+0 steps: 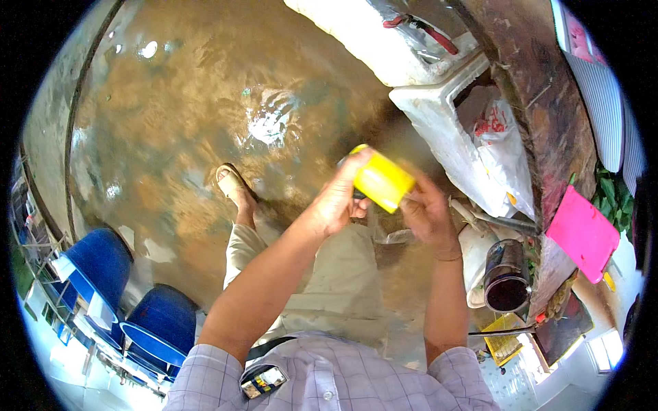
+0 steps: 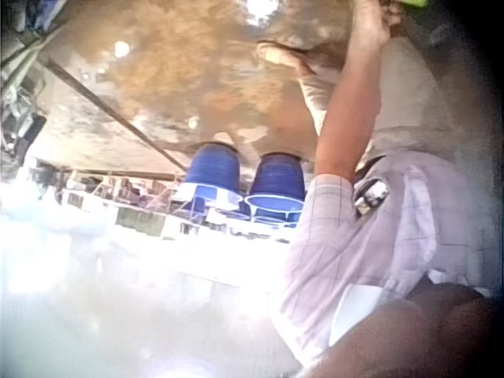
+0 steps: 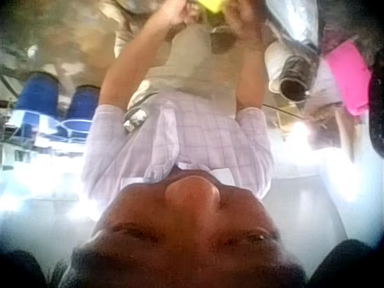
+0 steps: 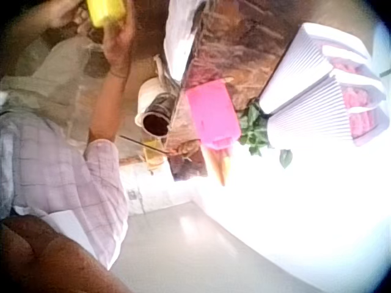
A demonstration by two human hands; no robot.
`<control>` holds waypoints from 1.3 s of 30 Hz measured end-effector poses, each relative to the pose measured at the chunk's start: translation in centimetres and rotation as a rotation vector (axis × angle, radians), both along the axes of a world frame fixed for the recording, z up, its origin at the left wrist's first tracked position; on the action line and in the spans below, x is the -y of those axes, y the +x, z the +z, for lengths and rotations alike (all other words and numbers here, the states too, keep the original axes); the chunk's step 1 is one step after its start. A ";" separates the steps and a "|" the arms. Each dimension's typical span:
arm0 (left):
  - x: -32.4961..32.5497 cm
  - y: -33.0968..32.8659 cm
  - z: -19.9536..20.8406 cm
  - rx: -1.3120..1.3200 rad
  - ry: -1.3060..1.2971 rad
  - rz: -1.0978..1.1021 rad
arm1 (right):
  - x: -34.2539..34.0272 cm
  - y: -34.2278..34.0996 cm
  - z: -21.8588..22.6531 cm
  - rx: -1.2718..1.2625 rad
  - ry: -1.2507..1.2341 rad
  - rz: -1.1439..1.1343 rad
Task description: The person wraps leafy green vegetables in clear plastic film using a yellow tape dispenser, then places the wrapped bundle into a white styrofoam container with pink rose-shaped inserts. The person repeats the wrapping process with another bundle and places it into a second container.
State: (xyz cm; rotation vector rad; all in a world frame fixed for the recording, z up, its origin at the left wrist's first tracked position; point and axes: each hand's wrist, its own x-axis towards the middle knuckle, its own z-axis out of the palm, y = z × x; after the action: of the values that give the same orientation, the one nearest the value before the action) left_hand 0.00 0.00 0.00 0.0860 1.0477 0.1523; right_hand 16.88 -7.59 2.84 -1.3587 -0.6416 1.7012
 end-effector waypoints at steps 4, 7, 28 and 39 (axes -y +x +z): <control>-0.1 -2.7 -0.8 0.053 -0.179 0.177 | -0.1 -0.7 1.0 0.210 -0.023 -0.037; 0.1 -3.5 -0.5 0.073 -0.194 0.215 | 0.6 -0.3 0.9 0.264 -0.135 -0.129; 3.5 -4.9 -0.7 0.091 -0.027 0.048 | 1.3 -4.7 1.4 0.479 -0.051 0.234; 3.8 -4.9 -0.8 0.122 0.024 0.082 | 3.1 -4.5 1.5 0.219 -0.038 0.171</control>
State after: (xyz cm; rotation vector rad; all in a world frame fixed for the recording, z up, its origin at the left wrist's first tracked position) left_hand -4.89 -3.83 -0.78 0.0543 0.9287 0.2414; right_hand 12.42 -10.68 4.29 -1.5693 -0.8748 1.7187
